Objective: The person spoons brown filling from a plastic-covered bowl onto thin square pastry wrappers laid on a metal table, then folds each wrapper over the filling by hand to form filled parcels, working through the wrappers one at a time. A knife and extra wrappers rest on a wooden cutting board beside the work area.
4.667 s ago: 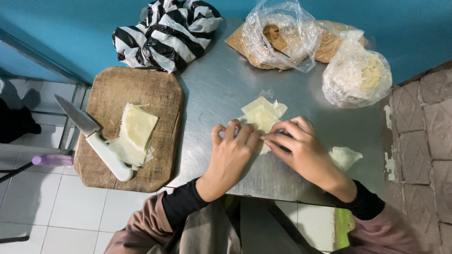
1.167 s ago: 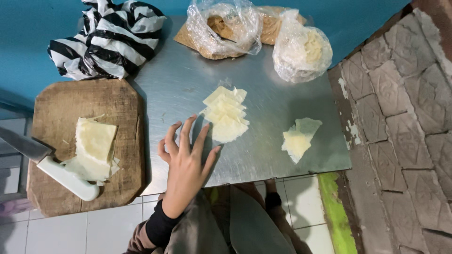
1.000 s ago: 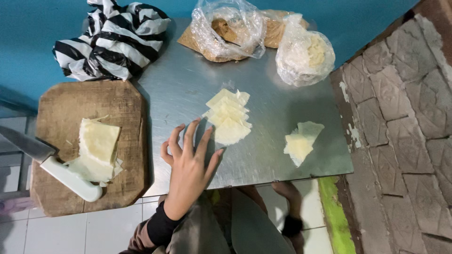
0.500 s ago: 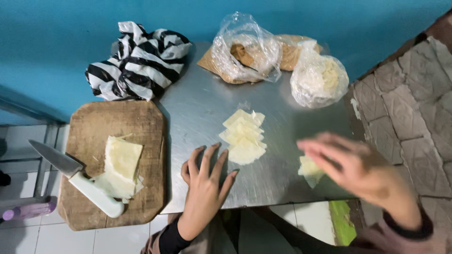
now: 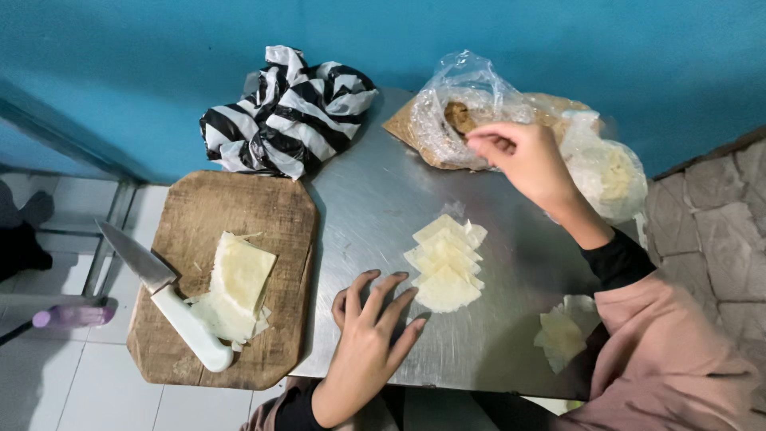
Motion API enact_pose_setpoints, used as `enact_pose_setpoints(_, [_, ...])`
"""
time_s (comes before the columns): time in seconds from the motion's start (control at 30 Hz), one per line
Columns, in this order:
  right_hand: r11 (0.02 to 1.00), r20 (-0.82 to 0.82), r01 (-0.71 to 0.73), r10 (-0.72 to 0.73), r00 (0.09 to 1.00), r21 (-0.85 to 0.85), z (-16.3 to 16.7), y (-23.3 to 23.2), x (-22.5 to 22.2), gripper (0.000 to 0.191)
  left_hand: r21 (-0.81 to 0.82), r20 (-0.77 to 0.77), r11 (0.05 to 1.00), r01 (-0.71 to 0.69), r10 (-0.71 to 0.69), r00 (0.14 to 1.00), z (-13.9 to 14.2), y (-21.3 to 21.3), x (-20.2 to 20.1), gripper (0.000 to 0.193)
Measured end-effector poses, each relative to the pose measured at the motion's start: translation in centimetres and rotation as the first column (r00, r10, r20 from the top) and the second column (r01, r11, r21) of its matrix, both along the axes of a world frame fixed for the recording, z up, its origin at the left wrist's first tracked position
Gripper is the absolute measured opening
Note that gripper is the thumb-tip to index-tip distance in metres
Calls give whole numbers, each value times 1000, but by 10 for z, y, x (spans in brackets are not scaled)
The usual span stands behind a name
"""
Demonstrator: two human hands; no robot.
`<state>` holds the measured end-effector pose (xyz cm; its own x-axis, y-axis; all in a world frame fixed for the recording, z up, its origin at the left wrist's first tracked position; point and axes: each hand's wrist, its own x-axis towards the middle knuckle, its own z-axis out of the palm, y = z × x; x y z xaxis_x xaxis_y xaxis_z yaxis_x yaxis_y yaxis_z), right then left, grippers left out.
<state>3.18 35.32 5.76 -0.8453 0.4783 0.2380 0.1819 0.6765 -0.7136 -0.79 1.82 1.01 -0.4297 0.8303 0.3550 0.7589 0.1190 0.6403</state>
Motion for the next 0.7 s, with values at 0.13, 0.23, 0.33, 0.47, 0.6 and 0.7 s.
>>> enact_pose_setpoints(0.13, [990,-142,57,-75,987,-127,-27,12,-7,20,-26,-13,1000,-1,1,1000,0,0,0,38])
enact_pose_setpoints(0.23, [976,-189,74,-114,975,-206,-37,11,-12,18,-17,-22,1000,-13,13,1000,0,1,1,39])
enact_pose_setpoints(0.33, [997,-277,73,-79,958,-32,-32,6,-11,15,-22,-24,1000,-13,12,1000,1,2,1,39])
enact_pose_setpoints(0.47, [934,-184,101,-39,982,341,-11,1,3,9,-24,-26,1000,-10,9,1000,2,2,0,39])
enact_pose_setpoints(0.6, [841,-187,11,108,976,541,0,-5,10,8,-26,-37,1000,-14,13,999,1,2,0,40])
enact_pose_setpoints(0.7, [878,-178,1,97,979,479,-1,-9,7,10,-11,-46,1000,-17,16,999,0,2,1,40])
